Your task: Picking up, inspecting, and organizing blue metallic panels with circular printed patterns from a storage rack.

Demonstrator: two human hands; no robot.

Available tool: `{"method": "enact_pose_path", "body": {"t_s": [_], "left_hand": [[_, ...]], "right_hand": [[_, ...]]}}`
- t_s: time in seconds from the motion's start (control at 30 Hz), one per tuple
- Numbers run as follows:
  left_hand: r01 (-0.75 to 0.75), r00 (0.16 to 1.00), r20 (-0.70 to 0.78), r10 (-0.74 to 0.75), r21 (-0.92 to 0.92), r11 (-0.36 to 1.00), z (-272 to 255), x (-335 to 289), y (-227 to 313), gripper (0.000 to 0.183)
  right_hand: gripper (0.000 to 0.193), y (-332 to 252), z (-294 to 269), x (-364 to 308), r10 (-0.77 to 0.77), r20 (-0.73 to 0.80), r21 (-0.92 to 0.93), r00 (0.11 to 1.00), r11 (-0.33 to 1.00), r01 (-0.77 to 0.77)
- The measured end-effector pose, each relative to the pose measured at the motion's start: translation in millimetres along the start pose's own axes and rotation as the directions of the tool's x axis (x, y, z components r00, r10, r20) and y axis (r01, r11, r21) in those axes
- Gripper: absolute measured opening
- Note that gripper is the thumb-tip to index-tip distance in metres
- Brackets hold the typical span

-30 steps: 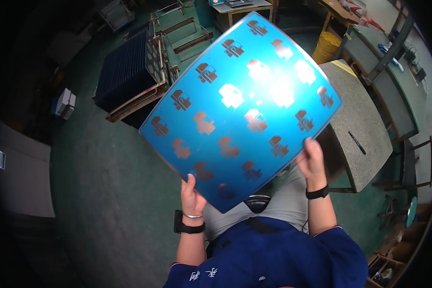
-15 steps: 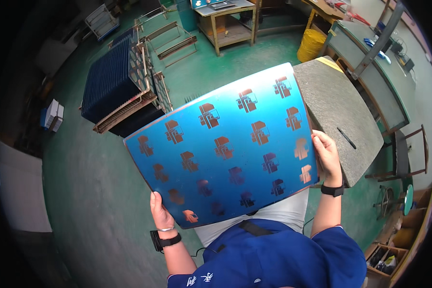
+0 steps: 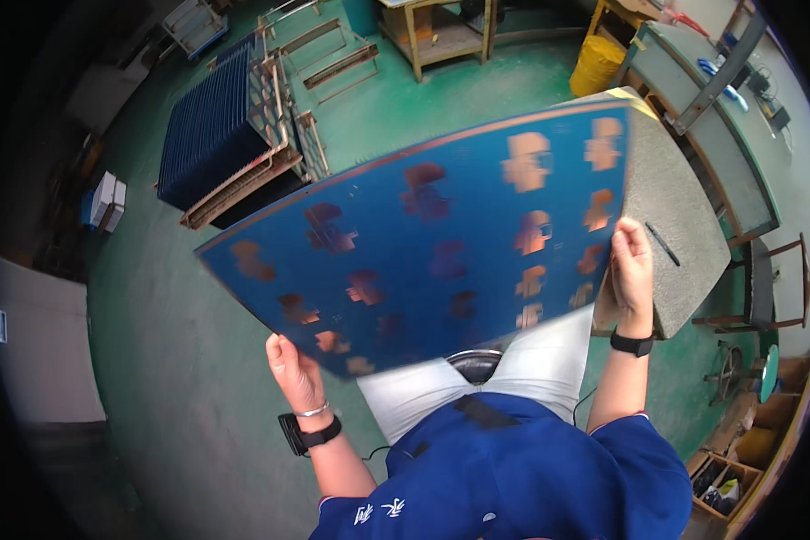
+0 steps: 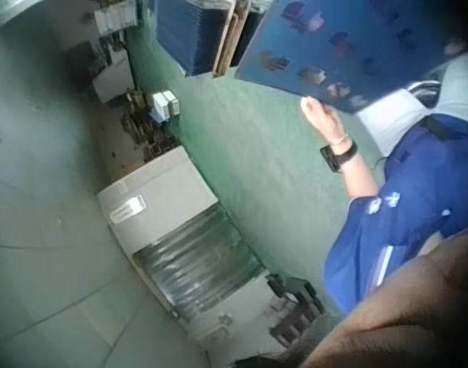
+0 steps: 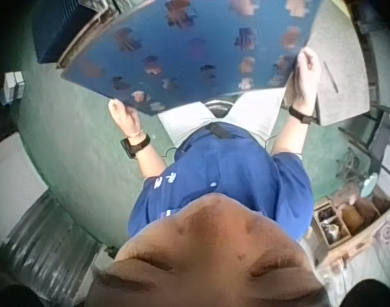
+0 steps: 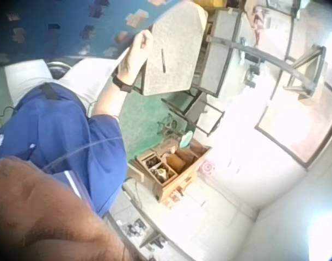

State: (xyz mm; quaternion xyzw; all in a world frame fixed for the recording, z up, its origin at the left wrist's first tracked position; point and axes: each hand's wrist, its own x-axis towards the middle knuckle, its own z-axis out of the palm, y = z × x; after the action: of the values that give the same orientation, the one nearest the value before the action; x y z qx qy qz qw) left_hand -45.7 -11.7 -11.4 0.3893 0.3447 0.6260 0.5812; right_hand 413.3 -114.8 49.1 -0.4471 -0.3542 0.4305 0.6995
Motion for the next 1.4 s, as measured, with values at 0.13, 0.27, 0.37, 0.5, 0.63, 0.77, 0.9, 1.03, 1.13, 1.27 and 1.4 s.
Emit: {"method": "enact_pose_path", "body": {"t_s": [0.13, 0.27, 0.37, 0.5, 0.63, 0.77, 0.9, 1.03, 1.13, 1.27, 1.4], "left_hand": [[-0.233, 0.971, 0.099, 0.219, 0.163, 0.959, 34.0, 3.1, 5.5, 0.016], [-0.005, 0.999, -0.05, 0.008, 0.048, 0.999, 78.2, -2.8, 2.6, 0.016], [-0.076, 0.996, 0.053, 0.071, 0.079, 0.994, 52.6, -2.5, -12.6, 0.038], [0.178, 0.981, 0.049, -0.185, 0.118, 0.977, 57.1, -6.9, -6.8, 0.041], [0.264, 0.965, 0.031, -0.262, -0.133, 0.955, 73.8, -7.2, -1.7, 0.04], [0.55, 0.831, 0.241, -0.501, -0.49, 0.676, 55.4, -7.4, -10.9, 0.051], [0.586, 0.808, 0.306, -0.503, -0.345, 0.733, 62.3, -10.0, -21.4, 0.049], [0.572, 0.82, 0.234, -0.523, -0.375, 0.729, 69.2, -4.6, -30.4, 0.049], [0.502, 0.863, 0.155, -0.481, -0.365, 0.784, 68.5, -4.8, -20.3, 0.049], [0.434, 0.901, 0.155, -0.405, -0.327, 0.84, 71.3, -0.7, -15.7, 0.051], [0.406, 0.914, 0.164, -0.372, -0.322, 0.855, 67.8, -2.3, -15.6, 0.054]], "right_hand": [[0.02, 28.7, -10.6, 15.5, -0.178, -0.365, 0.04, 0.914, 0.978, 0.206], [0.026, 46.5, 11.5, 11.1, -0.327, -0.222, -0.003, 0.918, 0.942, 0.335], [0.029, 57.4, 16.5, 13.4, -0.283, -0.197, 0.109, 0.939, 0.945, 0.308], [0.032, 59.0, 2.0, 10.1, -0.219, -0.199, 0.206, 0.955, 0.944, 0.259], [0.036, 68.0, -13.9, 2.5, -0.144, -0.175, 0.303, 0.974, 0.933, 0.193], [0.04, 81.3, -37.5, -13.1, -0.05, -0.131, 0.407, 0.99, 0.908, 0.1], [0.043, 111.6, -65.7, -31.4, 0.041, -0.083, 0.474, 0.996, 0.88, 0.004], [0.047, 149.7, -123.0, -44.0, 0.089, -0.021, 0.466, 0.996, 0.882, -0.069], [0.045, 113.3, -53.9, -16.2, 0.122, -0.172, 0.579, 0.977, 0.815, 0.0], [0.046, 91.0, -49.8, -11.4, 0.047, -0.049, 0.804, 0.998, 0.595, 0.011], [0.042, 91.8, -45.2, -3.6, 0.096, -0.098, 0.746, 0.991, 0.666, 0.009]]}}
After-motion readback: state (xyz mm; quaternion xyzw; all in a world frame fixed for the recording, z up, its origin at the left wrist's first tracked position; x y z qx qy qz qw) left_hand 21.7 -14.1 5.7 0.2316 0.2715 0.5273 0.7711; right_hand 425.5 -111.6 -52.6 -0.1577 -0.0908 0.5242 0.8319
